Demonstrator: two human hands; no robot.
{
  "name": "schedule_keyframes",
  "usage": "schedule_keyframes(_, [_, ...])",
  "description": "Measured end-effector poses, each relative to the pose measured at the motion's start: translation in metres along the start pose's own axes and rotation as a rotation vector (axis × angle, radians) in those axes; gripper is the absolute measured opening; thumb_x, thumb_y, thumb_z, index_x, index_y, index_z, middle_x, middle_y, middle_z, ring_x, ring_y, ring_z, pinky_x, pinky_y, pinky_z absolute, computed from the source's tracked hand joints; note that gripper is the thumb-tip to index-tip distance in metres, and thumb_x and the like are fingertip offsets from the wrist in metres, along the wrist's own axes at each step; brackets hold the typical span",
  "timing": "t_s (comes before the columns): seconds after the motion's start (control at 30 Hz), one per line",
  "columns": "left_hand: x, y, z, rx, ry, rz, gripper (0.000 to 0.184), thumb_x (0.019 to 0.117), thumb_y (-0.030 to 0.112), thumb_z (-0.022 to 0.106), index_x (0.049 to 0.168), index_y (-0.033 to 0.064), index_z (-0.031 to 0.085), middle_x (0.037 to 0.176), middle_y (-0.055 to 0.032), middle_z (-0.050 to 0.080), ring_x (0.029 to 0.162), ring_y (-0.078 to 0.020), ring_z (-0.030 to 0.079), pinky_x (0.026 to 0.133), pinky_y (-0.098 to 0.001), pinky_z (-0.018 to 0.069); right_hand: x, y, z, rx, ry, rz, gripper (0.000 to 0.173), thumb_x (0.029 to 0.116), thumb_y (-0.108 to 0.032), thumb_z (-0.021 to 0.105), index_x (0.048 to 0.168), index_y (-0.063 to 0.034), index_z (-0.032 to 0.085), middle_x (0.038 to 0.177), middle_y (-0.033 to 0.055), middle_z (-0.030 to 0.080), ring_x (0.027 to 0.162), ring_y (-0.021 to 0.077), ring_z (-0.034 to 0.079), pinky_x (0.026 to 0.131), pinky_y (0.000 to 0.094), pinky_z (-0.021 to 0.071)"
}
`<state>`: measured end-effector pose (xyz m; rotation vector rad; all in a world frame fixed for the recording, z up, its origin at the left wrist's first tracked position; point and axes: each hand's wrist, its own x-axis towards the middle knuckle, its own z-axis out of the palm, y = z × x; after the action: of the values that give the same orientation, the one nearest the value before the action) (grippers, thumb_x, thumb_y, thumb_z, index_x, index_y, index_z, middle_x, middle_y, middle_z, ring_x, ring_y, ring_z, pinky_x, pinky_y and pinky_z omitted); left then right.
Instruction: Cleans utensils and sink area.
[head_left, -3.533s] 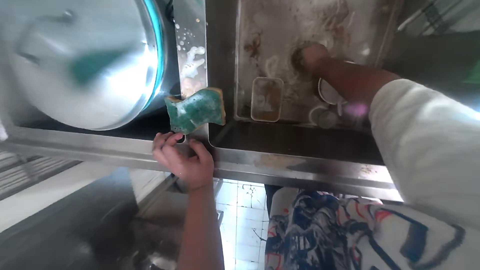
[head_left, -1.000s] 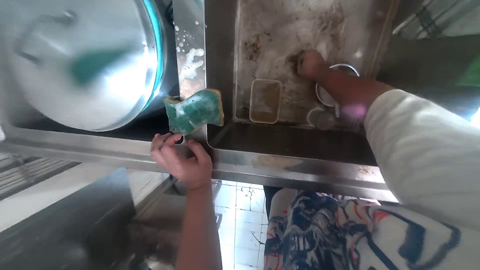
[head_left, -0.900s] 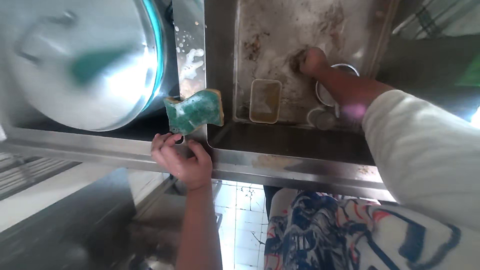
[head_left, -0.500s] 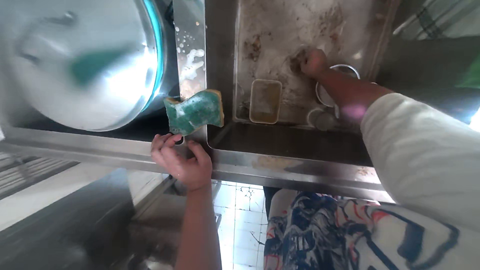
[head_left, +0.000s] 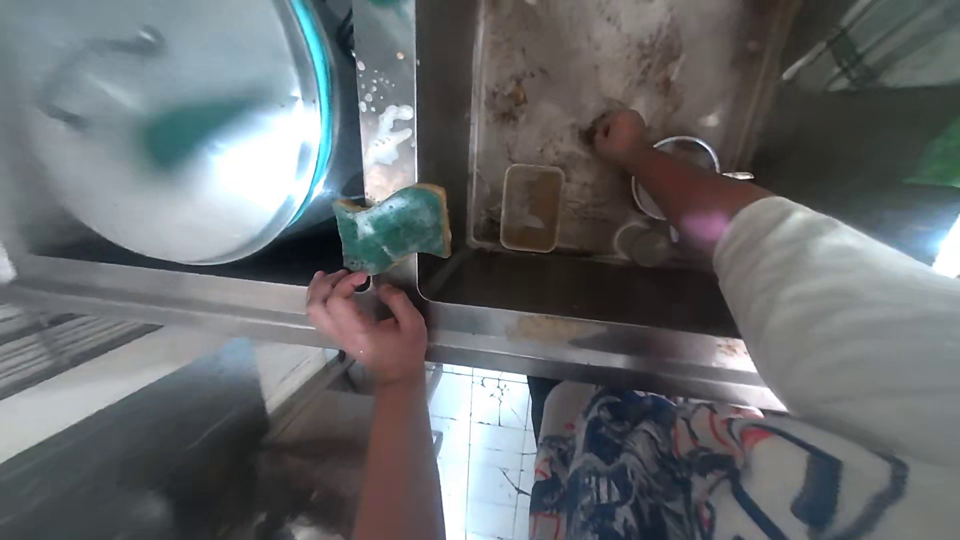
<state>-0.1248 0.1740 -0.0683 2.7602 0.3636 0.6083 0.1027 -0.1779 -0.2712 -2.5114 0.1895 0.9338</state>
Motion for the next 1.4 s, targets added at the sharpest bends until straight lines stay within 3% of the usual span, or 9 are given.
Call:
schedule_keyframes(0.27, [-0.001,-0.003,0.001,-0.010,0.018,0.025,0.025,0.0944,0.020,0.057,0.110,0.0005,0.062,0.125,-0.0223,0.059,0.134,-0.0349,0.048,0.115,-0.0452,0.0356,0.002,0.003,-0.001,0.013,0.008,-0.018,0.029,0.1016,-0.018,0.055,0.113,0.0015,0.074,0.123,0.0275,0.068,0.121,0.0457,0.063,0.101,0.0663,0.0484])
schedule_keyframes(0.5, [-0.001,0.000,0.000,-0.001,0.008,0.013,0.027,0.0953,0.020,0.057,0.111,-0.0008,0.061,0.127,-0.0242,0.057,0.135,-0.0363,0.047,0.115,-0.0440,0.0349,0.002,0.006,0.000,0.016,0.007,-0.004,0.030,0.1015,-0.021,0.058,0.114,0.0017,0.073,0.124,0.0281,0.068,0.122,0.0467,0.062,0.102,0.0666,0.0475])
schedule_keyframes(0.7, [-0.001,-0.002,0.001,-0.009,0.015,0.018,0.027,0.0944,0.021,0.056,0.110,-0.0003,0.061,0.125,-0.0232,0.058,0.134,-0.0354,0.048,0.116,-0.0441,0.0344,0.005,0.008,0.004,-0.030,0.005,-0.066,0.029,0.1019,-0.018,0.056,0.110,0.0037,0.074,0.124,0.0282,0.067,0.120,0.0461,0.063,0.101,0.0652,0.0491])
schedule_keyframes(0.83, [-0.001,-0.002,0.001,-0.010,0.014,0.020,0.027,0.0950,0.021,0.057,0.111,-0.0009,0.061,0.126,-0.0241,0.058,0.134,-0.0363,0.048,0.114,-0.0451,0.0357,0.007,0.010,0.003,-0.011,0.014,-0.044,0.028,0.1007,-0.019,0.056,0.105,0.0025,0.074,0.117,0.0278,0.070,0.115,0.0466,0.066,0.094,0.0680,0.0505])
schedule_keyframes(1.0, [-0.001,-0.003,0.002,-0.013,0.014,0.020,0.026,0.0941,0.020,0.057,0.110,0.0000,0.061,0.125,-0.0222,0.059,0.134,-0.0353,0.047,0.116,-0.0444,0.0343,0.008,0.012,0.005,-0.011,0.016,-0.072,0.027,0.1004,-0.016,0.057,0.108,0.0024,0.075,0.121,0.0275,0.069,0.119,0.0467,0.064,0.098,0.0669,0.0493])
schedule_keyframes(1.27, [0.000,-0.002,0.002,-0.014,0.024,0.033,0.024,0.0945,0.020,0.056,0.110,0.0012,0.061,0.124,-0.0224,0.058,0.134,-0.0351,0.048,0.115,-0.0444,0.0343,0.008,0.010,0.006,-0.011,0.015,-0.044,0.027,0.1004,-0.017,0.057,0.105,0.0021,0.075,0.118,0.0266,0.070,0.116,0.0448,0.066,0.096,0.0651,0.0508])
schedule_keyframes(1.4, [-0.001,-0.004,0.003,-0.017,0.022,0.036,0.024,0.0944,0.019,0.056,0.110,0.0010,0.061,0.124,-0.0220,0.059,0.133,-0.0350,0.048,0.115,-0.0449,0.0343,0.005,0.008,0.001,0.022,-0.006,0.001,0.028,0.1011,-0.021,0.059,0.110,0.0012,0.074,0.121,0.0258,0.070,0.118,0.0443,0.065,0.098,0.0647,0.0502])
